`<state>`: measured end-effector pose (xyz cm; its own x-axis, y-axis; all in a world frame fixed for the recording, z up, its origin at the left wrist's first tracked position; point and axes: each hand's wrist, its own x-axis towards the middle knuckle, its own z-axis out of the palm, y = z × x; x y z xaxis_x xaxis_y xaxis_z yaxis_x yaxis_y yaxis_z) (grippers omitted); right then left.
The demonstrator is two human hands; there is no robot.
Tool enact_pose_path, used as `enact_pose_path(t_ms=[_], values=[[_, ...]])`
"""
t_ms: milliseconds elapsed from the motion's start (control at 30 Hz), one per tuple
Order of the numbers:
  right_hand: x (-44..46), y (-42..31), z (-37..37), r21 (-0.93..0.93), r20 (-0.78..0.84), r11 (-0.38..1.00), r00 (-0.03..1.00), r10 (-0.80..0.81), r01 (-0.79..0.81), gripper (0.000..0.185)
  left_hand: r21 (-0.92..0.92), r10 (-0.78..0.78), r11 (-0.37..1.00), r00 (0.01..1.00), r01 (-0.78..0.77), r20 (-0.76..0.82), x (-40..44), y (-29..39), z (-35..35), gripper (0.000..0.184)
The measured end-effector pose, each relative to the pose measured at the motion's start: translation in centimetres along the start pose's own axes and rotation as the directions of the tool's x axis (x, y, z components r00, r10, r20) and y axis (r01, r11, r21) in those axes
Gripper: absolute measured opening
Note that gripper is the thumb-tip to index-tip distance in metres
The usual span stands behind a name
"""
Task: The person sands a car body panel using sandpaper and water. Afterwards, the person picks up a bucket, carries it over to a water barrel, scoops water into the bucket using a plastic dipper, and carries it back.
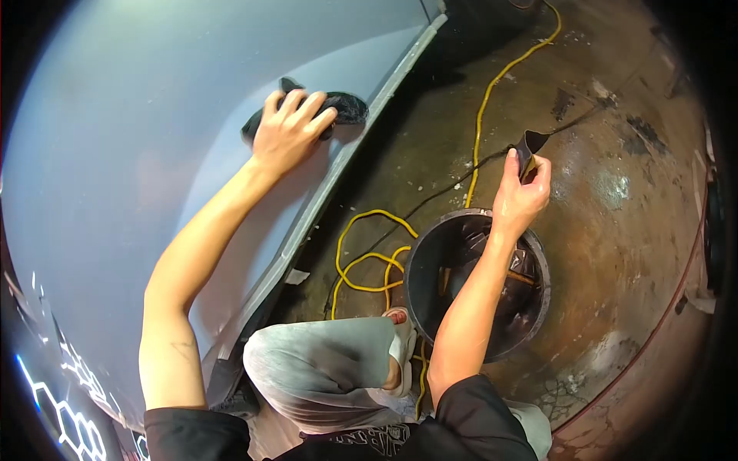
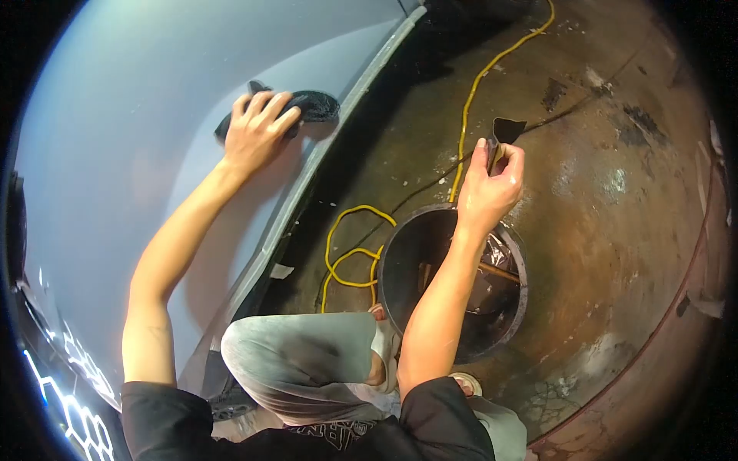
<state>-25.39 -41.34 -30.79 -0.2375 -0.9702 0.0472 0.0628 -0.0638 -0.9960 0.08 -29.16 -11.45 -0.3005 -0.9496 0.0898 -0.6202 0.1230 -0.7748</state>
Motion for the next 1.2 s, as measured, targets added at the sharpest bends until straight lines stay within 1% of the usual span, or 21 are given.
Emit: enact_pose_path(t_ms=[100,233,267,333,400,467,533,600,667,700,733,800,867,900,933,967,1000,1067,1133,1167,1200], values=[[0.3,0.6,0.2,-0.116,-0.031,0.993,0.999,-0.018,0.015,0.021,0.006,0.188,0.982,0.982,-0.188,0.01,7.7,-0.1,6.1,0.018],[0.0,0.9,0.0,-0.248,0.025,0.965,0.997,-0.077,0.081,0.021,0.12,0.09,0.99,0.992,-0.079,-0.094,22.1,0.1,13.5,0.013],[0.0,1.1,-0.1,-0.249,0.019,0.963,0.994,-0.104,0.105,0.022,0.107,0.096,0.991,0.986,-0.082,-0.133,24.0,0.9,14.7,0.013],[0.0,1.0,-0.4,-0.244,0.051,0.963,0.993,-0.103,0.112,0.023,0.167,0.003,0.986,0.998,0.008,-0.069,26.2,3.0,16.4,0.014],[0.0,1.2,-0.4,-0.243,0.042,0.96,0.99,-0.134,0.141,0.024,0.148,0.009,0.989,0.999,-0.002,-0.051,25.0,4.8,17.2,0.016],[0.0,0.7,-0.4,-0.255,0.032,0.965,0.998,-0.055,0.062,0.024,0.004,0.015,1.0,1.0,-0.015,0.003,23.1,4.3,16.5,0.015],[0.1,1.0,0.1,-0.236,0.023,0.972,1.0,-0.01,0.015,0.023,-0.15,0.09,0.986,0.986,-0.069,0.14,19.1,3.7,12.3,0.025],[0.2,1.2,0.3,-0.226,0.024,0.974,0.999,0.022,-0.016,0.023,-0.294,0.077,0.955,0.987,-0.033,0.141,13.7,4.4,8.4,0.035],[0.4,1.0,0.6,-0.185,0.009,0.982,0.999,0.044,-0.041,0.023,-0.457,0.021,0.884,0.971,0.093,0.239,9.2,5.6,2.6,0.03],[0.7,0.7,0.3,-0.205,0.091,0.972,0.986,0.139,-0.119,0.021,-0.604,0.016,0.785,0.969,0.14,0.245,7.5,6.7,0.0,0.027],[0.8,1.1,0.4,-0.205,0.111,0.972,0.984,0.138,-0.113,0.021,-0.729,0.004,0.658,0.967,0.191,0.257,6.0,7.9,-2.1,0.024],[0.7,2.6,0.8,-0.347,0.202,0.937,0.972,0.121,-0.045,0.025,-0.888,0.102,0.445,0.979,0.112,0.175,4.8,12.2,-5.5,0.021],[0.5,1.8,0.2,-0.394,0.356,0.902,0.875,0.328,-0.177,0.031,-0.944,0.329,0.314,0.922,0.099,0.206,4.3,17.7,-6.9,0.027],[-0.1,0.9,-0.2,-0.415,0.389,0.895,0.856,0.339,-0.166,0.032,-0.95,0.442,0.302,0.871,0.082,0.216,3.6,21.4,-5.8,0.037],[-0.8,0.5,-0.6,-0.436,0.419,0.887,0.838,0.35,-0.152,0.034,-0.865,0.645,0.473,0.603,0.169,0.47,4.4,24.5,-5.6,0.045],[-1.7,0.8,-0.7,-0.465,0.428,0.884,0.862,0.273,-0.05,0.038,-0.831,0.653,0.497,0.524,0.249,0.547,4.5,27.2,-4.7,0.048],[-2.0,1.0,-1.1,-0.459,0.453,0.888,0.85,0.268,-0.035,0.038,-0.793,0.661,0.517,0.437,0.324,0.609,3.9,30.2,-3.1,0.05],[-2.4,0.8,-2.2,-0.449,0.545,0.888,0.817,0.189,0.094,0.041,-0.597,0.183,0.64,0.659,0.483,0.73,-1.8,39.9,1.6,0.049],[-2.7,0.2,-3.7,-0.493,0.616,0.852,0.762,0.199,0.176,0.04,-0.418,-0.131,0.615,0.609,0.669,0.782,-3.7,46.2,-0.7,0.046],[-3.1,-0.8,-4.7,-0.514,0.668,0.844,0.69,0.28,0.155,0.041,-0.388,-0.189,0.645,0.629,0.659,0.754,-4.5,47.7,-1.8,0.044],[-3.9,-2.0,-5.6,-0.535,0.714,0.834,0.601,0.359,0.138,0.041,-0.436,-0.181,0.572,0.625,0.695,0.759,-5.4,48.2,-2.2,0.046]])
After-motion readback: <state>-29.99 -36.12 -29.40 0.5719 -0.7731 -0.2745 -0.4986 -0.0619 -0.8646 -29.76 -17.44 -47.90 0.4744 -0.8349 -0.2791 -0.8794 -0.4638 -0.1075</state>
